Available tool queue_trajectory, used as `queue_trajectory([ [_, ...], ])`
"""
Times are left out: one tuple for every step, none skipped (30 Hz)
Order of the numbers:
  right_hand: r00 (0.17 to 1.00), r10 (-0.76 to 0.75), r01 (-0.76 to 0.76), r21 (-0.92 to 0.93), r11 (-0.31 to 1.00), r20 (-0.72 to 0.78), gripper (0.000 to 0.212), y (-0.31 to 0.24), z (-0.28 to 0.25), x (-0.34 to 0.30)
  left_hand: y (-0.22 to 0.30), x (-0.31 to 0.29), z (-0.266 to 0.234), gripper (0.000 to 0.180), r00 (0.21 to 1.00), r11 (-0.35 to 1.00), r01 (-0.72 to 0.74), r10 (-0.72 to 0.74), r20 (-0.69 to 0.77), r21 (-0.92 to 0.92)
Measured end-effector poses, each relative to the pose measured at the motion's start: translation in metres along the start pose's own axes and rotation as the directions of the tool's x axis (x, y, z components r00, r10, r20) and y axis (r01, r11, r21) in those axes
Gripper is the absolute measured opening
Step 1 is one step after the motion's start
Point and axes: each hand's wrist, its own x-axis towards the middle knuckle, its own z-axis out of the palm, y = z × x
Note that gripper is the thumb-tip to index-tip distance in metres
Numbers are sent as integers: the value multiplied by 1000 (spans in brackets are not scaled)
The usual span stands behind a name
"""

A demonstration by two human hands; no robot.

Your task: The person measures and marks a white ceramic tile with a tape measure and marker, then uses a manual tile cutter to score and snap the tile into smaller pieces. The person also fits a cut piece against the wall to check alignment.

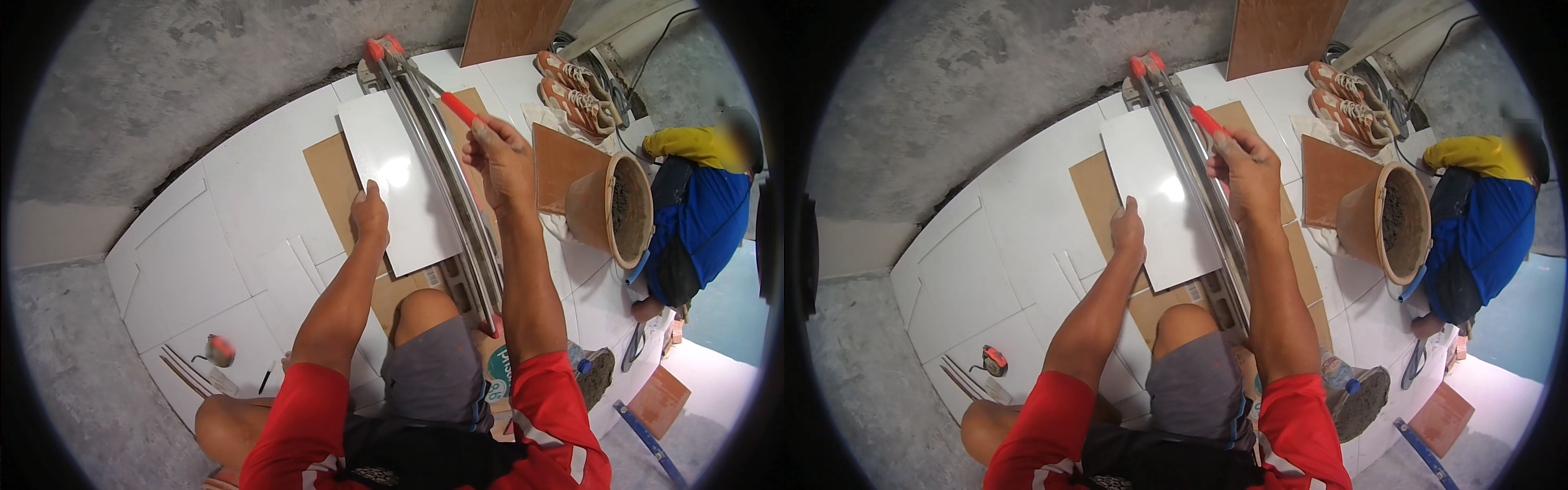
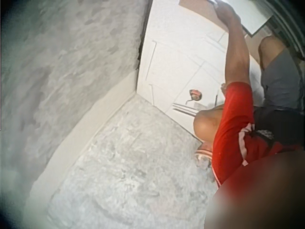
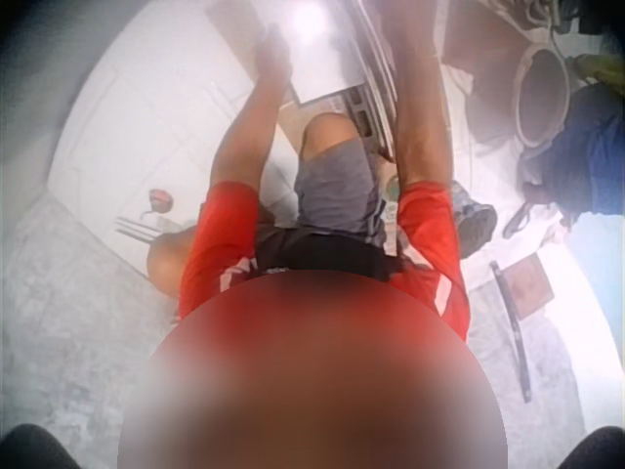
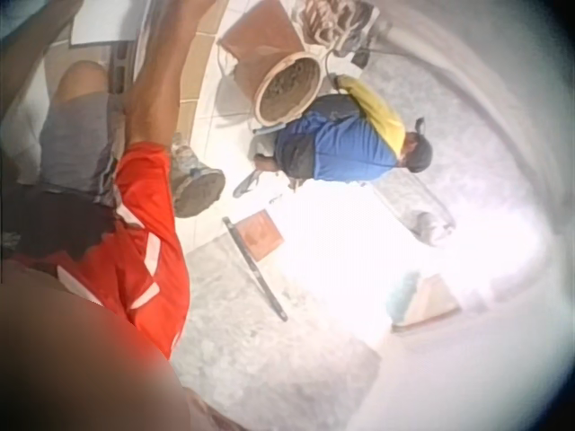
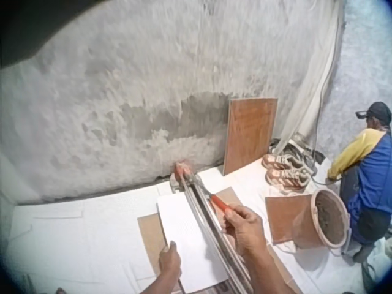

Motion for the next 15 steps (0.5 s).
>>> queue_trajectory([
  [1000, -14, 14, -13, 1000, 23, 33, -7, 4, 3, 0, 0, 5, 67, 1000, 1000, 7, -7, -9, -6],
  [999, -29, 30, -27, 999, 41, 33, -13, 5, 8, 1, -1, 10, 67, 1000, 1000, 3, -3, 8, -21],
  [997, -43, 46, -39, 998, 60, 32, -18, 5, 11, 1, -2, 15, 68, 1000, 999, -1, 2, 24, -36],
  [996, -64, 66, -37, 997, 64, 32, -22, 7, 14, 2, -3, 19, 68, 999, 999, -5, 7, 41, -51],
  [996, -68, 71, -45, 996, 58, 33, -26, 9, 15, 4, -2, 23, 68, 999, 999, -7, 8, 32, -34],
  [996, -72, 75, -52, 996, 52, 33, -28, 12, 16, 5, -1, 28, 68, 1000, 1000, -9, 9, 24, -17],
  [996, -77, 79, -58, 995, 46, 33, -30, 13, 16, 6, 1, 33, 68, 1000, 1000, -10, 10, 16, 0],
  [996, -74, 77, -63, 995, 48, 34, -30, 12, 17, 6, 4, 37, 68, 1000, 1000, -4, 4, 22, 18],
  [996, -72, 75, -67, 995, 51, 35, -29, 11, 17, 7, 8, 40, 68, 1000, 999, 2, -3, 28, 36],
  [996, -70, 73, -72, 995, 53, 36, -29, 9, 17, 7, 12, 43, 67, 999, 999, 9, -10, 35, 54],
  [995, -73, 77, -64, 995, 63, 36, -29, 9, 17, 7, 16, 46, 66, 1000, 998, -4, 4, 12, 60],
  [994, -76, 80, -56, 995, 73, 36, -29, 8, 18, 7, 21, 50, 65, 1000, 998, -17, 18, -10, 66],
  [993, -79, 83, -48, 995, 83, 36, -28, 7, 18, 7, 26, 53, 64, 999, 997, -30, 33, -33, 72],
  [993, -81, 86, -60, 994, 82, 36, -28, 8, 18, 4, 36, 54, 62, 998, 995, -35, 39, -49, 91],
  [993, -85, 91, -71, 993, 82, 37, -29, 10, 18, 3, 46, 55, 61, 997, 993, -41, 48, -65, 109],
])
